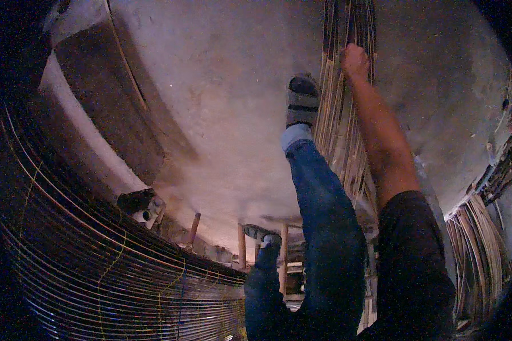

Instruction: The person ties yellow rope around a bundle of bamboo poles secured on a wooden rack. They repeatedly wrap and knot the rope at multiple points along the length of the poles, moving along the rack to reach different sections.

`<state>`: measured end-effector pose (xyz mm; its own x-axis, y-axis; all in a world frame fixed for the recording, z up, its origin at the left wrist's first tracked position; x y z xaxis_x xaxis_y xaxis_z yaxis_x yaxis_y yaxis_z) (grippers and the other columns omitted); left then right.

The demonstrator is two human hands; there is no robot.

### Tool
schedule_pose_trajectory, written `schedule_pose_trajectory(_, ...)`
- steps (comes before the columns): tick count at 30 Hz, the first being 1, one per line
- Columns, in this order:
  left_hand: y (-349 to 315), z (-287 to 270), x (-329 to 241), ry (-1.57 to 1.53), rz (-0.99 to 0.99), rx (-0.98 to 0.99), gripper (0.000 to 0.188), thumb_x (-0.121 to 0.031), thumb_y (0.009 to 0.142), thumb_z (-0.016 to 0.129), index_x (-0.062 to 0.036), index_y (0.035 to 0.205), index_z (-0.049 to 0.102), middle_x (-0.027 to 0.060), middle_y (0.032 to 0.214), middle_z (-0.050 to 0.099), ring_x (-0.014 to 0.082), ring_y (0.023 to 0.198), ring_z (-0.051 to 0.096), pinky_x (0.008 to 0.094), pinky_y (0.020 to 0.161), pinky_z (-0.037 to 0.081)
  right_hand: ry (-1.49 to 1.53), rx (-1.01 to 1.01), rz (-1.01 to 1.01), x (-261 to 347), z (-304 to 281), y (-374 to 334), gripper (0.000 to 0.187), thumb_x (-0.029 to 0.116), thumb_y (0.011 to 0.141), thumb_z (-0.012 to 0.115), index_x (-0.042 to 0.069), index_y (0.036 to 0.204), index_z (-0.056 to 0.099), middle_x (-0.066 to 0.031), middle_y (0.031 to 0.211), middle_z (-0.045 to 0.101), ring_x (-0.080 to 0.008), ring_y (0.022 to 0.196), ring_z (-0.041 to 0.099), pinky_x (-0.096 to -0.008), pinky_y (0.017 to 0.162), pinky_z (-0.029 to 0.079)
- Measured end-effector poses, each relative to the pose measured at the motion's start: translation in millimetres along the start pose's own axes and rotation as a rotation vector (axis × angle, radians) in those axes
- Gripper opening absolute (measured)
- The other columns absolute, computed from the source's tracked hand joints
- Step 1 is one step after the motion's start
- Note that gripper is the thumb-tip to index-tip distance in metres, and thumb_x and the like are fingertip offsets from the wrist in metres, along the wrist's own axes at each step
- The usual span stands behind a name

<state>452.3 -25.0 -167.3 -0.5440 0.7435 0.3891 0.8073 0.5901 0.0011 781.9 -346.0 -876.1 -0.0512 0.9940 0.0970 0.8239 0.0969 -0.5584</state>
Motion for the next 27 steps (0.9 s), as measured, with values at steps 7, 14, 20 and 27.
schedule_pose_trajectory(7,-154.6,-76.4,128.5,-0.13,-0.028,0.004,0.055,-0.05,0.09,0.046,0.0008,0.109,0.054,0.0199,0.099,0.057,0.0352,0.097,0.053,0.0541,0.085,0.042,0.165,0.033,-0.021,-42.3,-47.6,-329.4,0.025,0.025,0.085,0.054,0.0,0.092,0.055,-0.0204,0.081,0.059,-0.0374,0.075,0.058,-0.0452,0.066,0.045)
schedule_pose_trajectory(14,-186.7,-148.4,108.3,-0.921,-0.368,0.0,0.041,-0.036,0.087,0.049,-0.0032,0.111,0.055,0.0162,0.111,0.054,0.0319,0.109,0.045,0.0443,0.094,0.035,0.731,-0.532,-0.046,-4.8,-288.1,-579.8,0.024,0.026,0.093,0.049,0.003,0.09,0.047,-0.0051,0.066,0.049,-0.0177,0.064,0.05,-0.0336,0.06,0.042)
schedule_pose_trajectory(20,-380.1,-104.8,-40.0,-1.489,0.412,0.689,0.064,-0.041,0.086,0.056,-0.0018,0.133,0.037,0.0219,0.131,0.044,0.0359,0.121,0.043,0.0415,0.102,0.032,0.886,-1.002,-0.654,149.5,-607.0,-677.2,0.013,0.015,0.09,0.052,0.006,0.081,0.048,0.0006,0.06,0.047,-0.009,0.051,0.044,-0.0263,0.046,0.037)
schedule_pose_trajectory(27,-474.0,-220.2,-96.6,-2.0,-0.071,0.692,0.04,-0.037,0.095,0.041,-0.0033,0.115,0.052,0.0223,0.103,0.059,0.0335,0.097,0.058,0.0421,0.082,0.044,1.179,-0.709,-0.792,251.5,-895.0,-661.9,0.014,0.018,0.086,0.058,0.006,0.087,0.053,-0.0029,0.063,0.053,-0.0112,0.047,0.047,-0.0267,0.039,0.041)
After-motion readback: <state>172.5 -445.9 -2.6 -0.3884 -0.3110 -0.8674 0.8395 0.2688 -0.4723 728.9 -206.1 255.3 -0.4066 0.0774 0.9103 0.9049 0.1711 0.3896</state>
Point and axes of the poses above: each hand's wrist, its own y-axis towards the middle knuckle, its own z-axis out of the palm, x = y × z, the point moved 6 cm from there along y, towards the middle knuckle
